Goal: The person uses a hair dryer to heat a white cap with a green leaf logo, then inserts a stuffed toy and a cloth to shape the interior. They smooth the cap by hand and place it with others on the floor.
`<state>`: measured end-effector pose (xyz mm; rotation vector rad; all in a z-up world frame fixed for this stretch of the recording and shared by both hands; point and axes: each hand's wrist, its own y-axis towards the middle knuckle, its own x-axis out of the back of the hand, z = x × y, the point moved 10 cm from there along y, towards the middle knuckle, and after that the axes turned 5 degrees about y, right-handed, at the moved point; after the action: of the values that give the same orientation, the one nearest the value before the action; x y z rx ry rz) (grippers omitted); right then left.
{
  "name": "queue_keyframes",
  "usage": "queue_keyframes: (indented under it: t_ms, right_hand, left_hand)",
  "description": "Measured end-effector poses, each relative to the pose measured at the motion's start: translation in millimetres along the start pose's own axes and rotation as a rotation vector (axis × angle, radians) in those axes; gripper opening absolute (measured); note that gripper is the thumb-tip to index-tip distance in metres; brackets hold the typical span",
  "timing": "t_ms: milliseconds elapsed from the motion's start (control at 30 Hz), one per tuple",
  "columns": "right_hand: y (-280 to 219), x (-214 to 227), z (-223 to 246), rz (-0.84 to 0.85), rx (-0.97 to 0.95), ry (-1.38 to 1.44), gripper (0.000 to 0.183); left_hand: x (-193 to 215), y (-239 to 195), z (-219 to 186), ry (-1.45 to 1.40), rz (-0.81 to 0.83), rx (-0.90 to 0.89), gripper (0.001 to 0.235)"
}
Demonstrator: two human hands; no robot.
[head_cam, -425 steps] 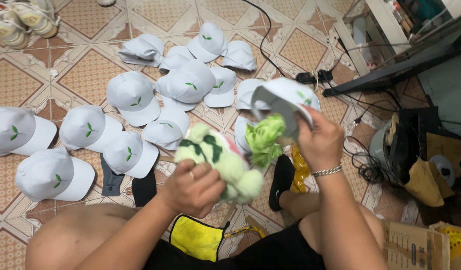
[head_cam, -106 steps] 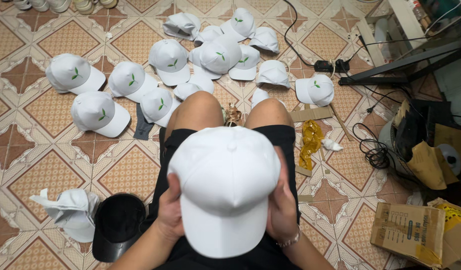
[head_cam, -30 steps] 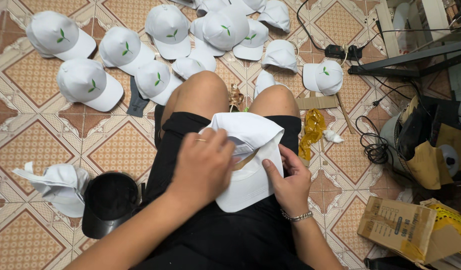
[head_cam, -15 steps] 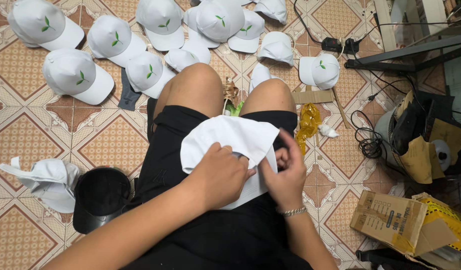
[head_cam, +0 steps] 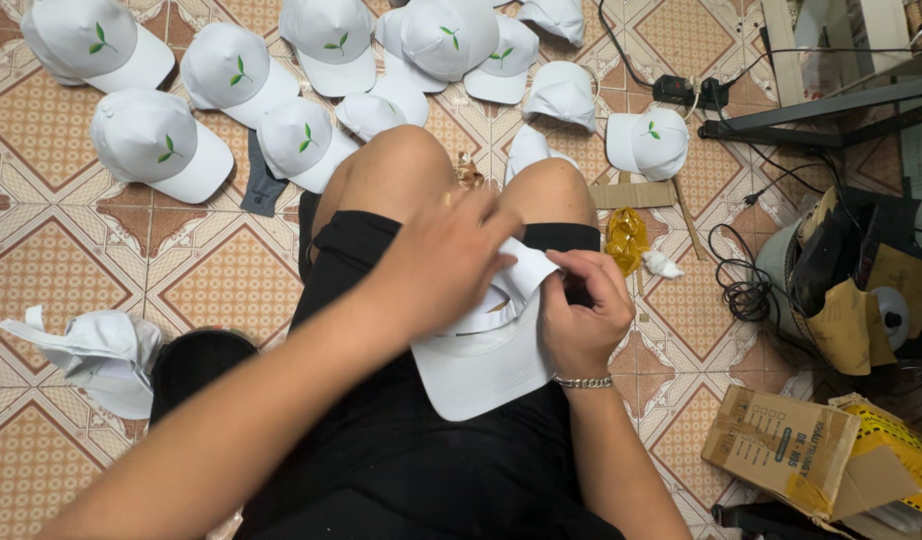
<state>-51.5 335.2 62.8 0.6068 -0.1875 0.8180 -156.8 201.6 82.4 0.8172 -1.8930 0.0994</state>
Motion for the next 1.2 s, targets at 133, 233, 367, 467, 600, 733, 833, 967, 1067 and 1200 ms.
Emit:
queue_keyframes:
  t_ms: [133,233,367,467,600,733,833,967,1067,1200]
  right_hand:
    - [-3.4,2.0,-9.5,-0.021,-0.029,0.030,0.017]
    - [-4.5,3.6,-17.8,-0.015,-0.085,0.108,0.021]
    - [-3.5,-8.2,-32.3,0.115,-0.280,0.432,0.042]
    - [-2.1,-17.6,-38.1,0.208,-0.387,0.341,0.065]
    - [-0.8,-14.1,-52.4,0.195,-0.527,-0.056,0.065]
    - [6.0,-18.4,-34.5,0.202,-0.360,0.056,0.059]
    - [6.2,-18.9,-28.6,0.219,-0.293,0.040,0.060]
    - [11.6,-26.8,-24.3,0.271,-0.295,-0.012,0.069]
    - [19.4,-24.6,1.7,0.273,-0.111,-0.136,0.075]
    - [8.6,-30.6,67.3,0.352,0.526,-0.430,0.043]
  left_hand:
    - [-33.3,37.7,20.6,-0.214,0.217,-0.187,0.045]
    - [-73.2,39.1,43.3,-0.391,0.497,0.016,0.045]
    - [-81.6,35.1,49.3,-0.223,0.467,0.136,0.045]
    - [-74.9,31.7,42.6,-0.119,0.409,0.157,0.043]
    - [-60.2,34.3,40.2,-0.127,0.334,0.138,0.049]
    - [-57.2,34.6,59.2,-0.521,0.381,0.204,0.029]
    - [-63.7,33.5,71.7,-0.514,0.442,0.214,0.023]
    - [-75.5,35.4,70.9,-0.427,0.478,0.226,0.026]
    - [-64.7,39.9,58.5,-0.271,0.328,0.120,0.029]
    - [-29.1,29.0,55.3,-0.309,0.043,0.073,0.052]
